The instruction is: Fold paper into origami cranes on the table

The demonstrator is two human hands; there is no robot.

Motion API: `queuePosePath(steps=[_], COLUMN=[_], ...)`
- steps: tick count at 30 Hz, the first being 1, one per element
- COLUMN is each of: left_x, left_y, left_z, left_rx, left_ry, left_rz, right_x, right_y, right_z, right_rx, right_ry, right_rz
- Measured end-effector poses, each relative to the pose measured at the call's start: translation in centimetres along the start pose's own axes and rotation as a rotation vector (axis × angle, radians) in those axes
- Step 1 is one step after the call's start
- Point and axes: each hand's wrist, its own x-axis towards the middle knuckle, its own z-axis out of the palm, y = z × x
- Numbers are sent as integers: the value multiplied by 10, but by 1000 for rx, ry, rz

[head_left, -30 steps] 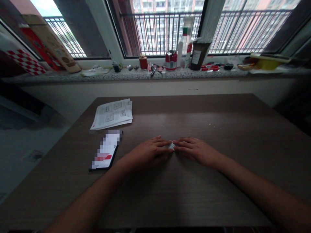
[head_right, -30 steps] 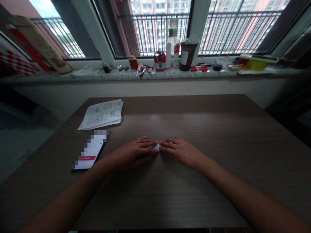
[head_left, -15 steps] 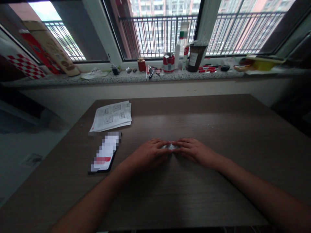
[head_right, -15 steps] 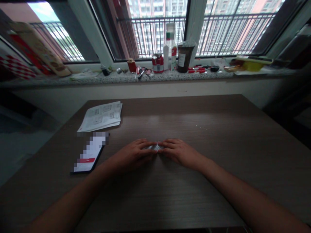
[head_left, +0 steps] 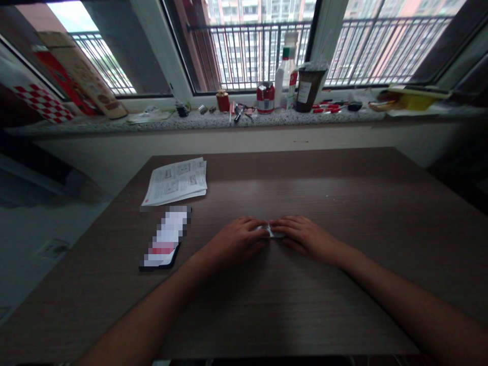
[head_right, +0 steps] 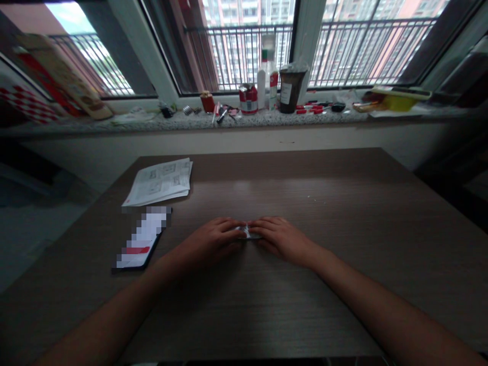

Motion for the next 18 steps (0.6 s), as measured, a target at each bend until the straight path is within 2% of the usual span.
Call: queuePosePath(steps=[11,18], left_x=[8,10], left_y=[-4,-3], left_z=[15,15], left_rx=[24,-26], left_ry=[79,137], left_rz=[-50,-29], right_x=[6,5], right_y=[2,4], right_z=[7,5], right_rx=[54,102], right_ry=[83,125], right_rz=[36,33])
